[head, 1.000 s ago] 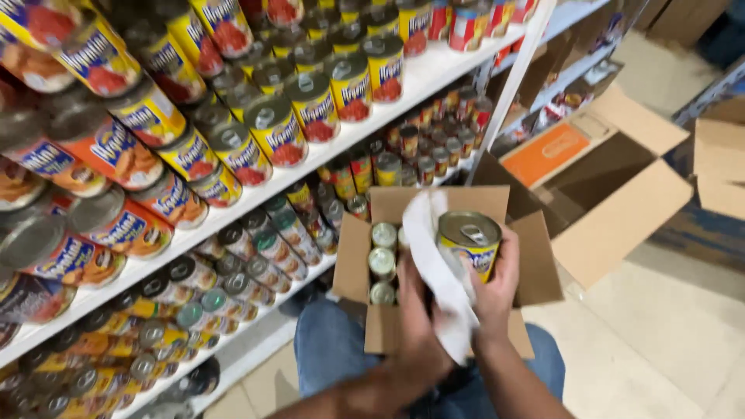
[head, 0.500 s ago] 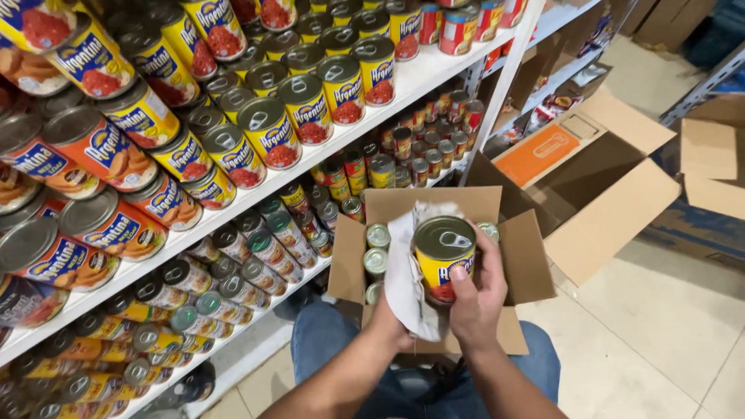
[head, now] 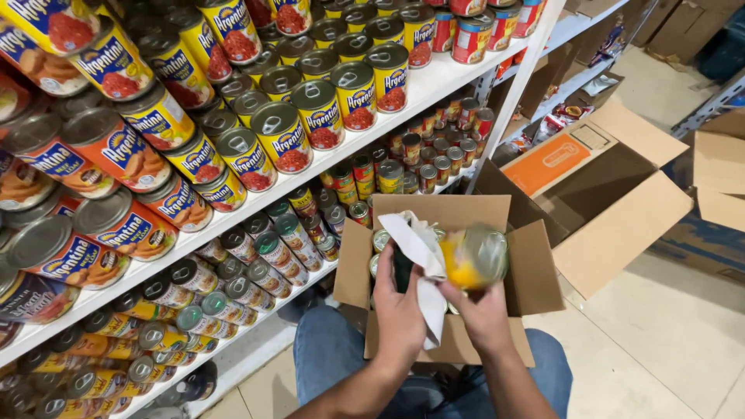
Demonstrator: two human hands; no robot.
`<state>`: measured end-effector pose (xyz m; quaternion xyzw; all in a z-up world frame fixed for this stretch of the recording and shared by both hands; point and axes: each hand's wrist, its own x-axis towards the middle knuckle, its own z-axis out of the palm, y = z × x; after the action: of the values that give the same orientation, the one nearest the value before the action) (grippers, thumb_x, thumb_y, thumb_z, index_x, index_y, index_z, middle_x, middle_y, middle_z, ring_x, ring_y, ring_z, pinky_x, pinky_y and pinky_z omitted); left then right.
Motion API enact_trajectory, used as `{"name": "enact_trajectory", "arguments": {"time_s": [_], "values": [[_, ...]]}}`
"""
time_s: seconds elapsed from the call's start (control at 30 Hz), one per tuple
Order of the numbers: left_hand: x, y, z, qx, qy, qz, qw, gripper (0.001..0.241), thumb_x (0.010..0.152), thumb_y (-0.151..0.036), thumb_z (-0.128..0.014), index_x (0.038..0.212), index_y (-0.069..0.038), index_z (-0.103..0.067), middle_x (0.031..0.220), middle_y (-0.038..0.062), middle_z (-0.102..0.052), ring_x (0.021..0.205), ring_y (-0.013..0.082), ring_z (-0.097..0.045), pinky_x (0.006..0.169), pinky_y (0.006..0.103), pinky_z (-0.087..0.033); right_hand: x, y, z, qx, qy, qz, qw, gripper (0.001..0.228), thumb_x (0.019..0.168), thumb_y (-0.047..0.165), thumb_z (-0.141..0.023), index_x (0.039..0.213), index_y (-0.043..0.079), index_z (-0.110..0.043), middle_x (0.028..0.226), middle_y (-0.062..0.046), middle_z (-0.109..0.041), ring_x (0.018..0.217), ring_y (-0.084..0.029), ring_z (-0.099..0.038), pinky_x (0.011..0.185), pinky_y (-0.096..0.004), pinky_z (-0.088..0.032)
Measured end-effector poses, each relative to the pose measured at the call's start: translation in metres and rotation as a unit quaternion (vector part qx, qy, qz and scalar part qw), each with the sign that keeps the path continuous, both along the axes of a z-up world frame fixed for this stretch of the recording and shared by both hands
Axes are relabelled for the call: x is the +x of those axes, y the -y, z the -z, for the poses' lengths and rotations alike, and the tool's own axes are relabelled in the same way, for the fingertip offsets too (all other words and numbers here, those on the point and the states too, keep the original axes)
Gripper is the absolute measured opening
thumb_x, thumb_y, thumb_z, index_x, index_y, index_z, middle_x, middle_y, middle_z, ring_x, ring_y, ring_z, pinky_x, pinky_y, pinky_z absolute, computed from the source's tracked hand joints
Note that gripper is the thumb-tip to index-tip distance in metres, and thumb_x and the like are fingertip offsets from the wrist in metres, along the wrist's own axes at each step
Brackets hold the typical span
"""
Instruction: Wiping canned goods with a cloth and organizing them into a box and onto shelves.
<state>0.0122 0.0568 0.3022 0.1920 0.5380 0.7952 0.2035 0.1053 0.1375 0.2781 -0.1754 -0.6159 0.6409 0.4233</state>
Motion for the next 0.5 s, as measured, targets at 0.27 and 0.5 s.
{"name": "enact_trajectory", "arguments": {"time_s": [0.27,0.5], "values": [[-0.005,0.007,0.006,0.084,0.265,0.143,0.950,0.054,0.097,-0.016,-0.055,0.150,-0.010,-0.044,0.133,0.010,-0.062,0.117,0.0208,-0.061,0.099,0.0356,-0.049,0.005,0.008,-0.020,0.054,0.017,0.004,0.998,0.081,0.076,0.004,-0.084,0.147,0.000,-0.044,0.151,-0.011,-0.053,0.137,-0.021,-0.052,0.116,-0.037,-0.041],[0.013,0.030,0.002,0.045,-0.089,0.074,0.992,0.065,0.093,-0.008,-0.063,0.152,-0.003,-0.038,0.141,0.014,-0.057,0.129,0.0229,-0.056,0.112,0.0375,-0.043,0.015,0.003,0.013,0.070,0.092,-0.020,0.993,0.081,0.075,0.003,-0.083,0.147,-0.001,-0.045,0.138,-0.011,-0.063,0.127,-0.020,-0.059,0.110,-0.034,-0.045]]}}
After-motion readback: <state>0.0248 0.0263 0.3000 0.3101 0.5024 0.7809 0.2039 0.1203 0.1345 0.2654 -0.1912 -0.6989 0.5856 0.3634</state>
